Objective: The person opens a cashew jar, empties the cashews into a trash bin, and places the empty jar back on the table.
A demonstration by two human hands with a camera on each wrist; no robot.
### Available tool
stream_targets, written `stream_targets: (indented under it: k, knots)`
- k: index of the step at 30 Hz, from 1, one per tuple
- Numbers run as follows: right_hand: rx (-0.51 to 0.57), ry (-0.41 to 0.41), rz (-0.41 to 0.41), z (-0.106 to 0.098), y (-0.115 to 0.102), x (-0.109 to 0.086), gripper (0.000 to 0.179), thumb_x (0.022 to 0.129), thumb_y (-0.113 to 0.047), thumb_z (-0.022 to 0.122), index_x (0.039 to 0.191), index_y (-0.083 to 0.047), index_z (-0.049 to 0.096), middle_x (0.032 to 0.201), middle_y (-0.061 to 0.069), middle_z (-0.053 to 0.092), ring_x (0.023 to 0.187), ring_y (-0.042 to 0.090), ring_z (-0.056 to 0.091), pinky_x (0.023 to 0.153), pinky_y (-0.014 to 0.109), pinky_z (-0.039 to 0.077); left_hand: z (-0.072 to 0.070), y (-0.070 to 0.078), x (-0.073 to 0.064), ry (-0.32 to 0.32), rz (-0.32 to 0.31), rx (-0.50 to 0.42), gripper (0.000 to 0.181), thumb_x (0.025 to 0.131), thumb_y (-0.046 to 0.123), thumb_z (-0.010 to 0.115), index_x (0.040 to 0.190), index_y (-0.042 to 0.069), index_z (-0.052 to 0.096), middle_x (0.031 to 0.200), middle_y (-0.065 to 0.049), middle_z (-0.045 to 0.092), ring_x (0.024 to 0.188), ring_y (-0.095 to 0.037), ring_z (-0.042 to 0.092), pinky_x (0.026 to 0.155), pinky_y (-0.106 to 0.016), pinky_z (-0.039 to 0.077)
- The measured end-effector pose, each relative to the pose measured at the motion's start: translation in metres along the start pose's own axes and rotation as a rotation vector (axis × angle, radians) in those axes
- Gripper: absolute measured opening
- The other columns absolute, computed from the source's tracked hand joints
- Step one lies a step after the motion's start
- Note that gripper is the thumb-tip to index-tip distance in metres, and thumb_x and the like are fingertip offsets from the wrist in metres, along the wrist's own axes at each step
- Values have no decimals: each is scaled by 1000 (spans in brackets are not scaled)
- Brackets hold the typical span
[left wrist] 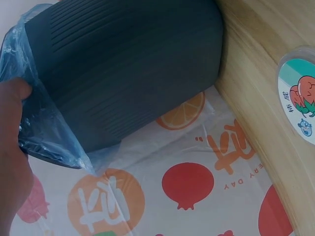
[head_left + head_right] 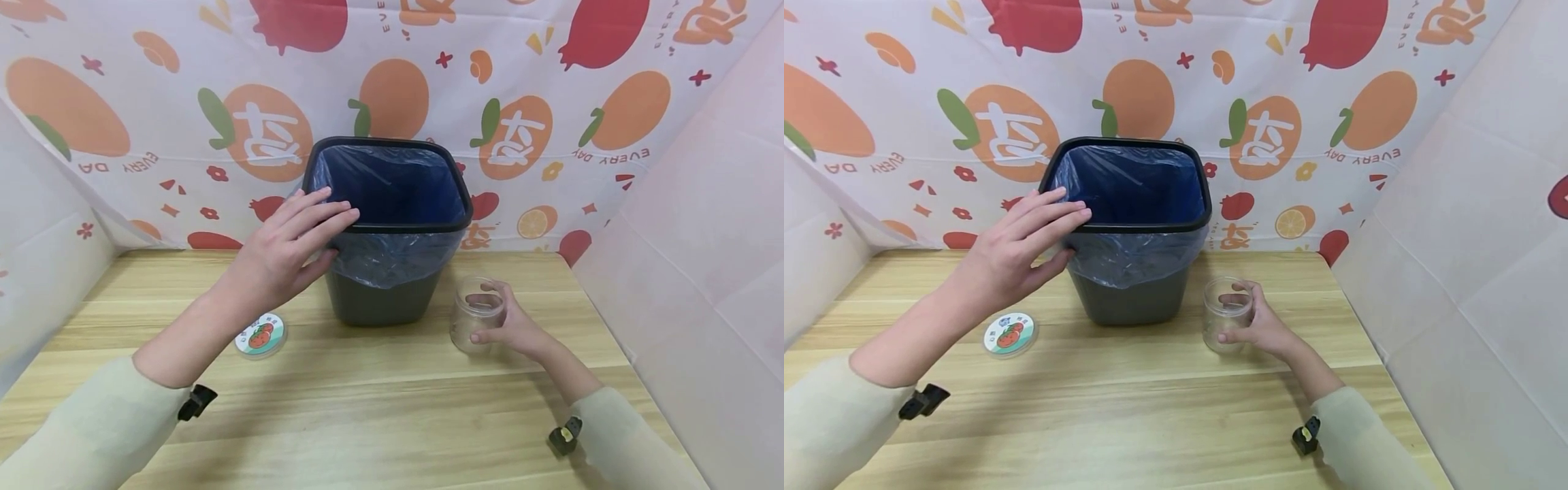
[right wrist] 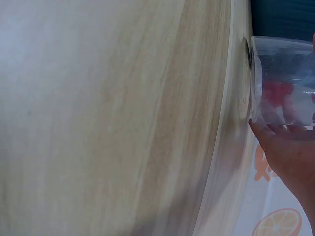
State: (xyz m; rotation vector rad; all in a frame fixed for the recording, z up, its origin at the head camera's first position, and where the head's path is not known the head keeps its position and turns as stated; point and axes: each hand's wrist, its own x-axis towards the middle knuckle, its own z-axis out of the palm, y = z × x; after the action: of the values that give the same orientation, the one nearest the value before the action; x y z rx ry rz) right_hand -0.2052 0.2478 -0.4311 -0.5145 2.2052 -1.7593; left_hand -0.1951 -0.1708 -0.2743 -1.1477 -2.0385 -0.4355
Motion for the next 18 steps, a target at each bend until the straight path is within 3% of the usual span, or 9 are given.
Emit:
stream_targets:
  k: [4, 7, 14, 18]
  knots:
    - [-27, 2, 3, -1, 0, -2, 99, 74, -4, 86, 146, -10, 19, 149, 21, 47, 140, 39, 39, 102, 15, 39, -1, -1, 1, 6, 14, 8, 67, 78, -4, 79, 141, 9, 57, 137, -14, 61, 136, -38, 48, 112, -59, 36]
    - [-40, 0, -7, -2, 1, -3, 98, 74, -3, 86, 145, -8, 18, 149, 22, 47, 141, 38, 40, 103, 13, 36, -1, -2, 1, 9, 18, 15, 67, 78, -4, 79, 141, 9, 57, 136, -15, 61, 135, -38, 48, 111, -60, 36]
    - [-7, -26, -57, -3, 6, -5, 99, 71, 4, 85, 143, -2, 17, 150, 30, 42, 142, 44, 37, 112, 26, 37, 1, -5, -1, 3, 17, 8, 64, 80, -2, 75, 141, 9, 57, 135, -16, 60, 136, -39, 47, 112, -60, 36]
    - [14, -26, -77, -1, 11, -6, 100, 69, 7, 85, 141, -2, 18, 149, 32, 40, 141, 47, 36, 114, 31, 37, 1, -6, -4, -19, 17, -16, 58, 88, 8, 68, 144, 7, 53, 143, -17, 55, 139, -40, 43, 115, -59, 31]
